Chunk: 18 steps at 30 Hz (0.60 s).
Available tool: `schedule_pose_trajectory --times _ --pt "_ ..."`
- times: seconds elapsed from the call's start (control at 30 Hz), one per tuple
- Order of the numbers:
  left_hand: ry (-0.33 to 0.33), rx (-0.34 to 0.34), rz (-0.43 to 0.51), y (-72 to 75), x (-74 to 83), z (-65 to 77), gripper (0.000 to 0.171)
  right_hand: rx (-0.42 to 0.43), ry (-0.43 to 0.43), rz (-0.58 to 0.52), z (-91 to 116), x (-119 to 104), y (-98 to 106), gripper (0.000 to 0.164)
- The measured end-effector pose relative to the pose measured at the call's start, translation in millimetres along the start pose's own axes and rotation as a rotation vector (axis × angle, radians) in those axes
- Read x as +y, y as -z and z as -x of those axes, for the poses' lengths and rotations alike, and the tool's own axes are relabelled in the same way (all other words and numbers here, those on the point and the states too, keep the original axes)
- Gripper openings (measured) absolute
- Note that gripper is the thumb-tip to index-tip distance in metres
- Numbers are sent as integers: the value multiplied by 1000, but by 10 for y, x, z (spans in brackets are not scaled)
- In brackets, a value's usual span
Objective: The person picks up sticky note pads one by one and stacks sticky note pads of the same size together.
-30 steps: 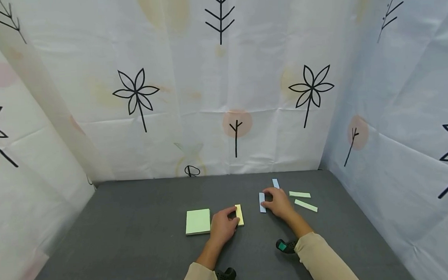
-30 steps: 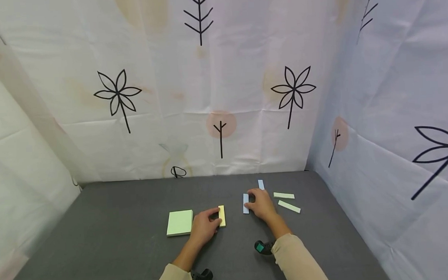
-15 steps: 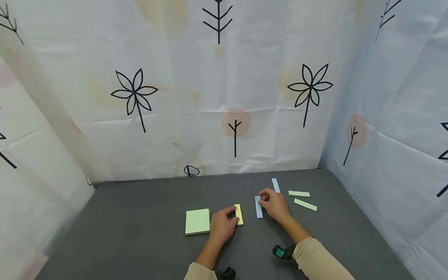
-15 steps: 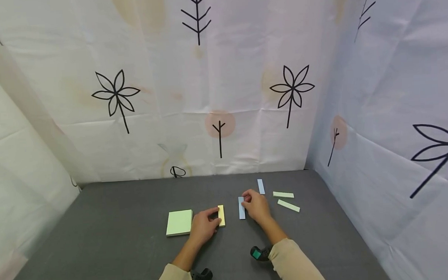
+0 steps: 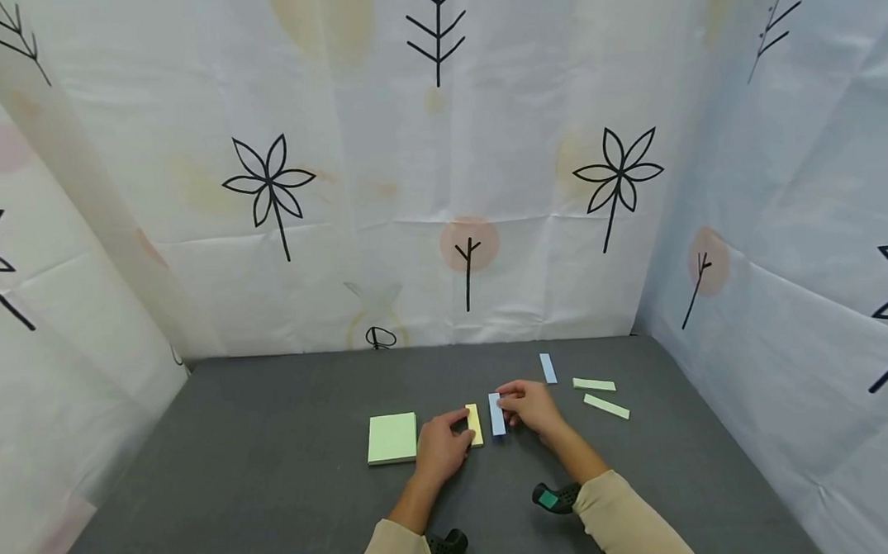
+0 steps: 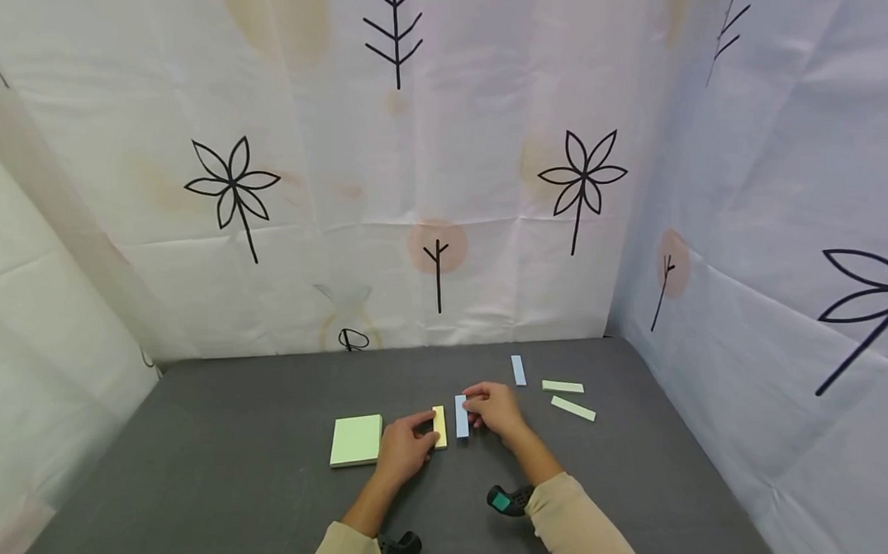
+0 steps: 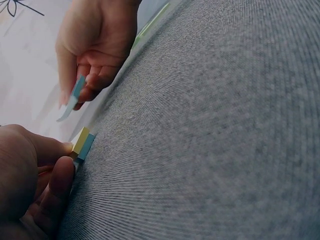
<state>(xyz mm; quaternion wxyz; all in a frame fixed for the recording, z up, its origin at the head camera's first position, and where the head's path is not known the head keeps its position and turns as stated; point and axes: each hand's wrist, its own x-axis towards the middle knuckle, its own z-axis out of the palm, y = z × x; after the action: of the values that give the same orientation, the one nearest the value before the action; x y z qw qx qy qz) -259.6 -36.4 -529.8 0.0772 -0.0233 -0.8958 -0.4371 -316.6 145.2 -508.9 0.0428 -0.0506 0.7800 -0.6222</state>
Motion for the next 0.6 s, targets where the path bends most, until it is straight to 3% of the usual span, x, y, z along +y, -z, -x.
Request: schedule_pose_trajectory --times 0.27,0.6 --pt "-44 13 -2 13 3 -4 34 -54 -5 -1 11 -51 -177 19" --pt "-76 39 25 7 -4 9 33 -42 72 196 -2 -55 -304 14"
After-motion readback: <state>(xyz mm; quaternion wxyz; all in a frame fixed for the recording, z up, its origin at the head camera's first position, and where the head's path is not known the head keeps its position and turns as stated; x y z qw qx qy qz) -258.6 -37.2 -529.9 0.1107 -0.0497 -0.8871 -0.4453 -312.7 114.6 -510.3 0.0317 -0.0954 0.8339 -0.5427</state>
